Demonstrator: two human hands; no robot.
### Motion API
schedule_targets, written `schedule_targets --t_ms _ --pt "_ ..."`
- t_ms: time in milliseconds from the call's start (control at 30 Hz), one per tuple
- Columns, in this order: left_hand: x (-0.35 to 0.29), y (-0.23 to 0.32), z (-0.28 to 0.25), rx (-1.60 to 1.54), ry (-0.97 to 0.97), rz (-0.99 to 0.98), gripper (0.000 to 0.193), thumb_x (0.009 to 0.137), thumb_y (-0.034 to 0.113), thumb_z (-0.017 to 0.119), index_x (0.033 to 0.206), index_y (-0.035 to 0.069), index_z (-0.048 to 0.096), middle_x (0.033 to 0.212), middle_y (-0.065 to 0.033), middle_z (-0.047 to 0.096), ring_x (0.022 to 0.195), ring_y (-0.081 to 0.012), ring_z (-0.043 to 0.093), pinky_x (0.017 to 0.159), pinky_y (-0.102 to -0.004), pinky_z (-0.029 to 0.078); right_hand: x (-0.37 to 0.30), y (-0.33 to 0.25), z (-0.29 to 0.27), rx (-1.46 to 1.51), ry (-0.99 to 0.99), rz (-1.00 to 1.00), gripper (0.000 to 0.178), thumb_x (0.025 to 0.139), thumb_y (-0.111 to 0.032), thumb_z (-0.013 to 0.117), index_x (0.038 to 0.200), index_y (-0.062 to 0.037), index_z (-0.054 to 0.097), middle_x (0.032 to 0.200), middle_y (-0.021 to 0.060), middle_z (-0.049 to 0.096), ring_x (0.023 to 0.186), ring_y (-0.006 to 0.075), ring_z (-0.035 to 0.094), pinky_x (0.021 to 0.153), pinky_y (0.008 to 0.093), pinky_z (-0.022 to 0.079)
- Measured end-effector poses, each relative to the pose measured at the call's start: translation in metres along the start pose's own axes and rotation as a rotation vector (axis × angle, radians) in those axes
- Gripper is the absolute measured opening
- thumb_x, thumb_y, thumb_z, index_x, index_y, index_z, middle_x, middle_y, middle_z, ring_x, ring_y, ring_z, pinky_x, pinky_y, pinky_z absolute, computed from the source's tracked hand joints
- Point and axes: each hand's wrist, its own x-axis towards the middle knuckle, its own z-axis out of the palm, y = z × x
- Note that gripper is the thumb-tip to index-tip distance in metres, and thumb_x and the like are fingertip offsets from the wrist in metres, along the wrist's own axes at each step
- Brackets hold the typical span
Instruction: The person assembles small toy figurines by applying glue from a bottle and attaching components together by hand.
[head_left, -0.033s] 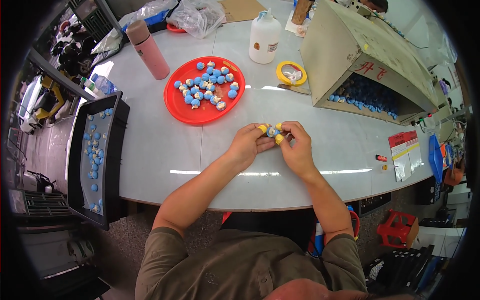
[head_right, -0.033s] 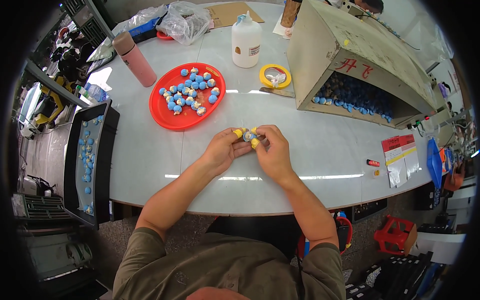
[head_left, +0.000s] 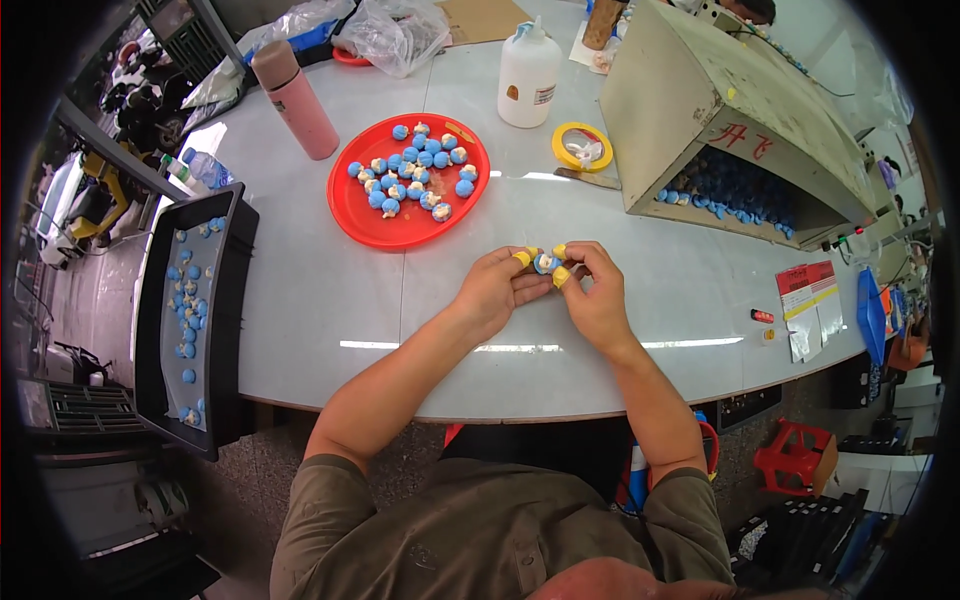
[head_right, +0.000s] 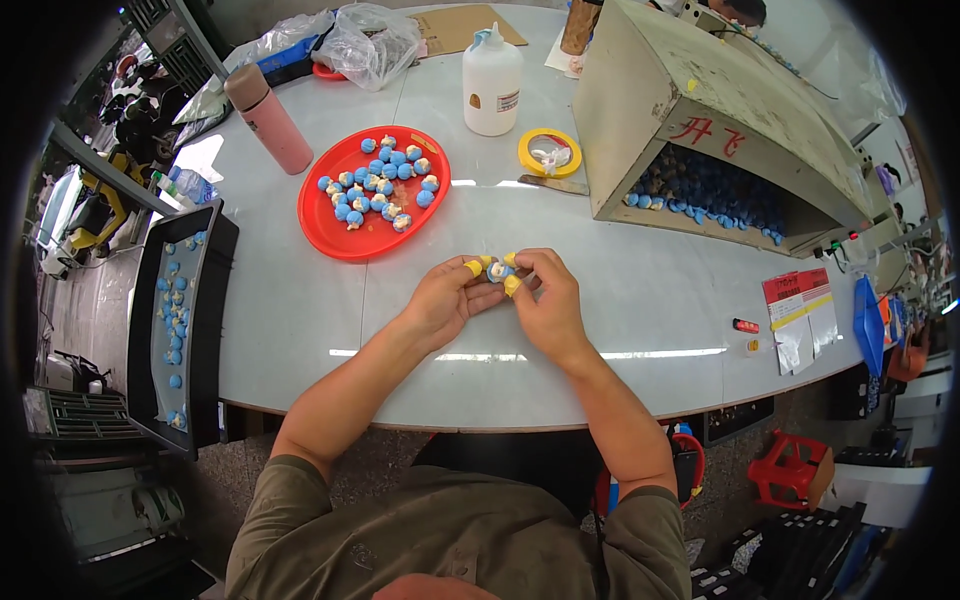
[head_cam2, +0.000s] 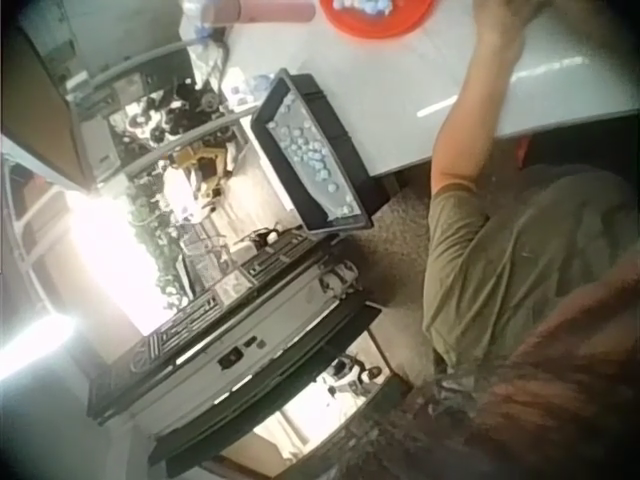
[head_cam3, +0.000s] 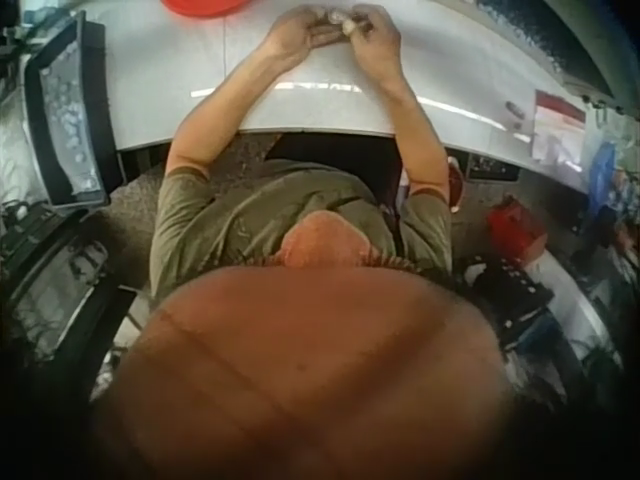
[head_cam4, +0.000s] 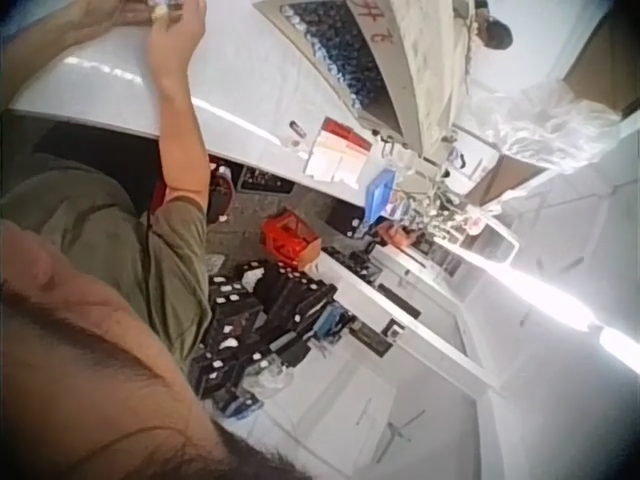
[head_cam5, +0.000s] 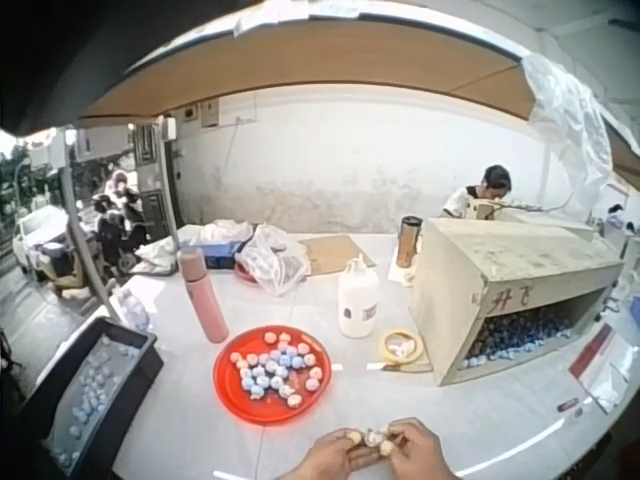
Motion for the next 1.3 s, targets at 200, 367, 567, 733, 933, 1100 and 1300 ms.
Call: schedule_targets --t_ms 200,367,567,733,933,1100,1300 --pt "0.003 -0.005 -0.001 0.047 -0.062 0.002 0.022 0.095 0.004 0.050 0.116 -0.002 0.048 0.112 -0.0164 0.059 0.098 -0.0214 0.064 0.085 -0.0298 0.056 0.004 0.003 -0.014 0.137 -0.068 0.026 0.027 0.078 0.008 0.063 0.104 0.0009 0.058 0.103 0.0073 0.058 0.088 0.0138 0.057 0.074 0.0245 0.046" --pt "-0.001 -0.004 0.003 0.154 -0.077 0.007 0.024 0.094 0.007 0.053 0.116 -0.001 0.049 0.112 -0.0137 0.059 0.101 -0.0213 0.062 0.088 -0.0318 0.054 0.007 0.001 -0.020 0.101 -0.154 -0.010 0.028 0.079 0.007 0.062 0.105 0.0004 0.058 0.104 0.0080 0.059 0.087 0.0136 0.056 0.073 0.0252 0.046" --pt "0.001 -0.007 -0.002 0.142 -0.089 0.026 0.024 0.093 0.009 0.058 0.115 0.002 0.052 0.111 -0.0110 0.060 0.101 -0.0208 0.062 0.088 -0.0326 0.053 0.008 -0.002 -0.019 0.087 -0.128 -0.036 0.032 0.074 0.009 0.063 0.104 -0.0008 0.059 0.099 0.0088 0.061 0.082 0.0165 0.057 0.069 0.0265 0.046" --pt "0.001 -0.009 -0.001 0.162 -0.082 0.039 0.021 0.092 0.009 0.059 0.112 0.003 0.054 0.110 -0.0099 0.060 0.100 -0.0204 0.062 0.087 -0.0326 0.054 0.008 -0.006 -0.019 0.054 -0.140 -0.047 0.033 0.074 0.008 0.063 0.105 -0.0008 0.058 0.098 0.0088 0.062 0.082 0.0170 0.057 0.068 0.0271 0.045" --pt "-0.002 -0.008 0.003 0.176 -0.071 0.041 0.021 0.092 0.008 0.060 0.112 0.002 0.055 0.109 -0.0094 0.061 0.098 -0.0201 0.063 0.087 -0.0321 0.054 0.007 -0.008 -0.020 0.004 -0.148 -0.047 0.034 0.073 0.008 0.062 0.106 -0.0003 0.058 0.096 0.0091 0.062 0.081 0.0176 0.057 0.068 0.0276 0.045" --pt "-0.001 -0.015 0.003 0.233 -0.068 0.126 0.021 0.092 0.008 0.060 0.111 0.001 0.056 0.109 -0.0092 0.061 0.097 -0.0185 0.063 0.085 -0.0308 0.054 0.006 -0.010 -0.021 -0.039 -0.150 -0.012 0.035 0.073 0.009 0.062 0.106 0.0000 0.058 0.095 0.0097 0.062 0.080 0.0179 0.057 0.069 0.0278 0.046" --pt "-0.001 -0.014 0.002 0.268 -0.085 0.169 0.023 0.092 0.010 0.061 0.112 0.000 0.056 0.107 -0.0095 0.062 0.096 -0.0177 0.063 0.084 -0.0292 0.054 0.005 -0.008 -0.022 -0.043 -0.176 0.011 0.033 0.076 0.006 0.065 0.108 0.0021 0.059 0.095 0.0069 0.064 0.079 0.0132 0.054 0.073 0.0256 0.046"
